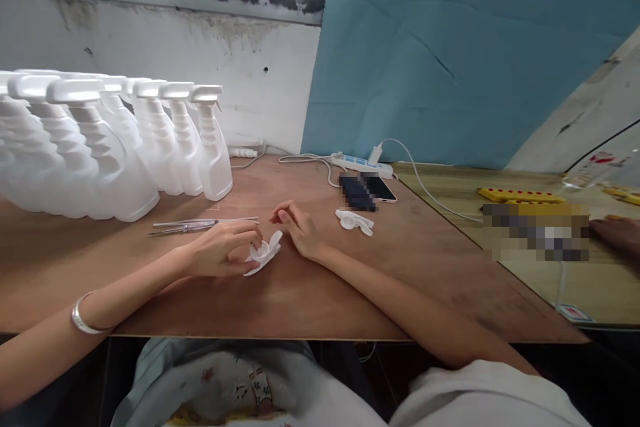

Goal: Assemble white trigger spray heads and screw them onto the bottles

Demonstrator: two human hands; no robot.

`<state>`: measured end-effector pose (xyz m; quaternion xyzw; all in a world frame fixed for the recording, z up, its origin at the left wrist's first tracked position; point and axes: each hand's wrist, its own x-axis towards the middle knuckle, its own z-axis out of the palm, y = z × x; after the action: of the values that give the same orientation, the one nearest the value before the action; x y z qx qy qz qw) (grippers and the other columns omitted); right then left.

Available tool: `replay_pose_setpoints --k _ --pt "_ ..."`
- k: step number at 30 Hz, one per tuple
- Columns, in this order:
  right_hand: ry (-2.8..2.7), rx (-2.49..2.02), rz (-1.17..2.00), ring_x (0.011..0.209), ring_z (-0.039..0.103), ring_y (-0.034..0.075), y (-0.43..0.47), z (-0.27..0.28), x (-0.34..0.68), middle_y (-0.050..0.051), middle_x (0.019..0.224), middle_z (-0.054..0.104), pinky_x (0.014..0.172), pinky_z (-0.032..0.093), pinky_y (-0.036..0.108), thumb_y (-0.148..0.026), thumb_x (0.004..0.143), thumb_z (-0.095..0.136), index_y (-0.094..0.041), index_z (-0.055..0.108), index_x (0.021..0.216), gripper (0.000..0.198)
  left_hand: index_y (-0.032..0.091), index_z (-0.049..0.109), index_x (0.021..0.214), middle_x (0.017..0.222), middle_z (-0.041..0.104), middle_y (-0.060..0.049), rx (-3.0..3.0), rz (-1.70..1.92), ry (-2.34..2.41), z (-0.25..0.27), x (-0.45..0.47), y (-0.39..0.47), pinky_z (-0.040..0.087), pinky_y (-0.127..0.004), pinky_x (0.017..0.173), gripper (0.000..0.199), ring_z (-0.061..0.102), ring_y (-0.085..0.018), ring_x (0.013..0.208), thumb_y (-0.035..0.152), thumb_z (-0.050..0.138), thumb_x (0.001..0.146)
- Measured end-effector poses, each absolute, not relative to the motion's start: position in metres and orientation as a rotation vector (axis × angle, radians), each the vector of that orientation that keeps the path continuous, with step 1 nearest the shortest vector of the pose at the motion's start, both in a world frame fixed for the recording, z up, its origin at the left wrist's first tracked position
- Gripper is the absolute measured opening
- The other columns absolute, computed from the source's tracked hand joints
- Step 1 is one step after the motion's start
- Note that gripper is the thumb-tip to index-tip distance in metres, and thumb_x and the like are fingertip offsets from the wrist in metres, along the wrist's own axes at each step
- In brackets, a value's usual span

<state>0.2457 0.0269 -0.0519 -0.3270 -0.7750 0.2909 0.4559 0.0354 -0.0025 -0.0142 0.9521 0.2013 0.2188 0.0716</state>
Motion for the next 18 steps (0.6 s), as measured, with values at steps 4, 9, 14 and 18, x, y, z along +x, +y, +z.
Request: replay_pose_setpoints --k 4,9,14,18 --pt "-2.121 -0.938 0.65 0.091 0.059 0.016 0.05 -0.056 0.242 0.009 0.101 0.062 0.08 0.048 0.034 -0.033 0.088 0.045 -0.016 0.052 0.103 0.024 0.017 0.054 0.092 0.093 0.06 -0.008 2.863 0.651 0.582 -0.016 0.036 -0.002 0.042 -0.025 0.072 0.02 0.057 -0.018 0.083 0.032 0.051 0.079" --pt "-2.492 -0.855 0.198 0.096 0.054 0.021 0.071 -0.061 0.22 0.01 0.106 0.061 0.086 0.042 0.04 -0.025 0.082 0.054 -0.016 0.052 0.115 0.034 0.017 0.053 0.096 0.098 0.06 -0.009 2.825 0.663 0.556 -0.019 0.036 -0.002 0.043 -0.027 0.077 0.023 0.057 -0.019 0.089 0.033 0.051 0.08" --pt "-2.497 -0.833 0.116 0.084 0.051 0.017 0.085 -0.062 0.195 0.006 0.087 0.061 0.08 0.041 0.033 -0.024 0.082 0.056 -0.018 0.065 0.089 0.013 0.017 0.053 0.093 0.096 0.06 -0.007 2.778 0.652 0.597 -0.02 0.036 -0.001 0.042 -0.026 0.075 0.026 0.057 -0.018 0.085 0.038 0.053 0.079" --pt "-2.471 -0.846 0.107 0.076 0.049 0.015 0.086 -0.064 0.195 0.004 0.079 0.059 0.075 0.04 0.03 -0.017 0.082 0.054 -0.016 0.063 0.078 0.009 0.017 0.053 0.095 0.096 0.06 -0.006 2.726 0.668 0.611 -0.022 0.035 0.0 0.042 -0.026 0.077 0.022 0.056 -0.017 0.088 0.034 0.052 0.081"
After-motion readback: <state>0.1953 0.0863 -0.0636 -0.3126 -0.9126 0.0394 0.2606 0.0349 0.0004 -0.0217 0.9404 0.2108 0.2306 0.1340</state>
